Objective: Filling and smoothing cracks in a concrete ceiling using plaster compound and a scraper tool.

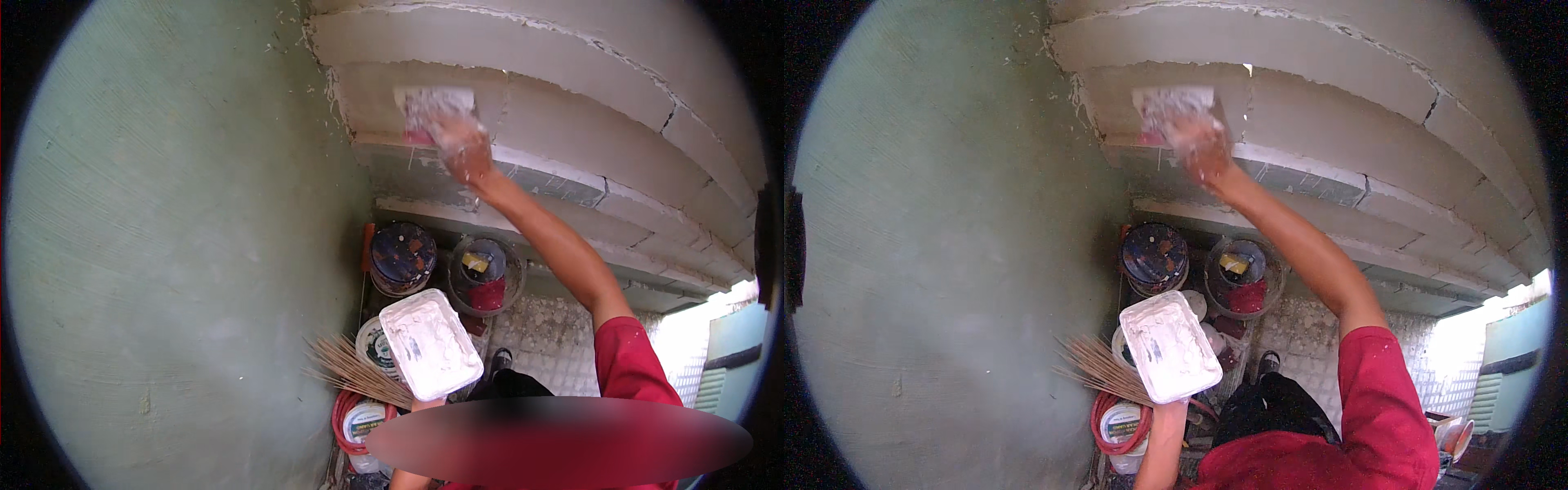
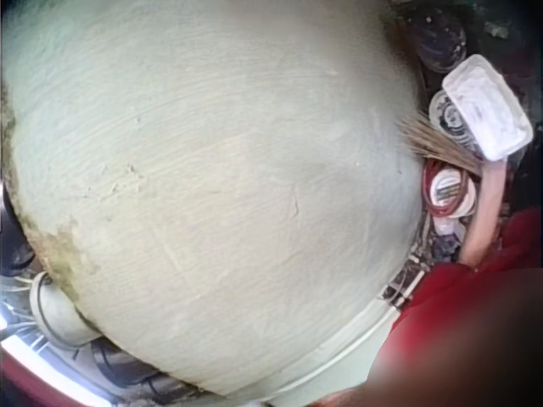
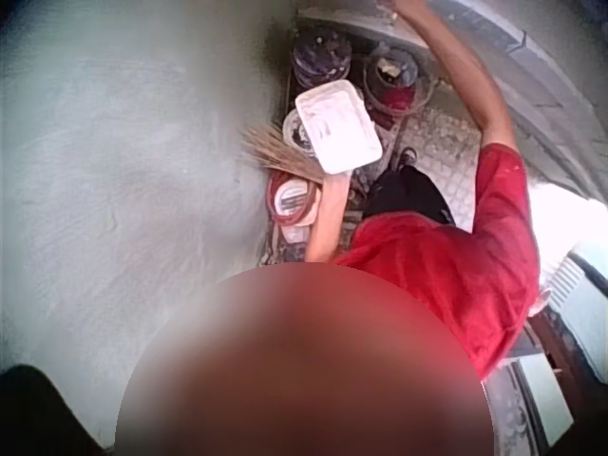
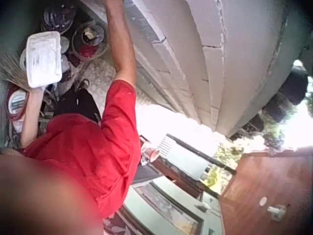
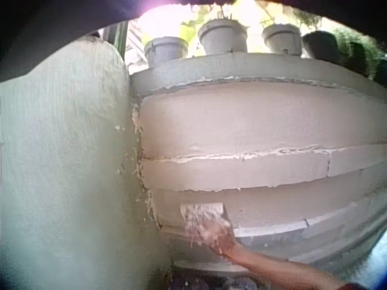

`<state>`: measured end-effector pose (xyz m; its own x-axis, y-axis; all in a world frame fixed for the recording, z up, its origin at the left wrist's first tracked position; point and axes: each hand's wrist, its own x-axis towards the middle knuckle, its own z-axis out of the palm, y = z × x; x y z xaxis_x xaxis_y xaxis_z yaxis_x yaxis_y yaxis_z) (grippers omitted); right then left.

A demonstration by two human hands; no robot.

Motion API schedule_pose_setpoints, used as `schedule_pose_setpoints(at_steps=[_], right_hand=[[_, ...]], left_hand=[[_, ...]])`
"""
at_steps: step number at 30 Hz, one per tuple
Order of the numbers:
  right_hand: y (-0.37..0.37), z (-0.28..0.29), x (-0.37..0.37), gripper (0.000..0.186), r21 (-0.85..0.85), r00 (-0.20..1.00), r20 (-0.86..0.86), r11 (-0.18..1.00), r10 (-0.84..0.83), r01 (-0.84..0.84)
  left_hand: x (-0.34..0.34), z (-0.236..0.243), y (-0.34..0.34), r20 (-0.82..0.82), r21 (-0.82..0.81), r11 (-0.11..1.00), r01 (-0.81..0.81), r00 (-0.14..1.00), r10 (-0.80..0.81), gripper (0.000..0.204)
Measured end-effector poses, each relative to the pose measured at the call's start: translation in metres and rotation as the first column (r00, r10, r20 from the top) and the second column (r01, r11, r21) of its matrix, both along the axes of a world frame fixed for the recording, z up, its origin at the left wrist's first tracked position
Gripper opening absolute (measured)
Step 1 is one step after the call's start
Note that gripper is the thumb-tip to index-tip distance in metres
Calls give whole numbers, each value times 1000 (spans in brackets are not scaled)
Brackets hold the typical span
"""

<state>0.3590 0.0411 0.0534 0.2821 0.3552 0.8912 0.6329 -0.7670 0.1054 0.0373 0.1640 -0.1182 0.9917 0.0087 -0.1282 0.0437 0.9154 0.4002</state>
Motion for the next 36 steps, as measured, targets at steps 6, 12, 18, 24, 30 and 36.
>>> schedule_pose_setpoints(at_steps=[6,12,18,24,30,36], right_hand=[[5,15,42,30,31,978,-69,979,-197,199],[19,-38,40,29,-135,974,-91,971,-209,196],[42,42,38,34,16,987,-129,995,-97,100],[45,-24,61,34,-100,984,-12,979,-178,176],[61,8,40,33,-36,999,6,998,-54,54],[70,2,58,38,-83,986,22,982,-167,169]], left_hand=[[2,10,-4,54,37,999,-17,998,15,63],[-1,14,-6,121,698,708,-104,992,27,65],[-10,14,0,148,910,393,-133,989,-8,68],[-2,18,-4,217,410,910,-52,975,-42,66],[-9,20,-2,286,-296,951,86,958,2,65],[-17,23,-6,63,273,959,-70,996,55,63]])
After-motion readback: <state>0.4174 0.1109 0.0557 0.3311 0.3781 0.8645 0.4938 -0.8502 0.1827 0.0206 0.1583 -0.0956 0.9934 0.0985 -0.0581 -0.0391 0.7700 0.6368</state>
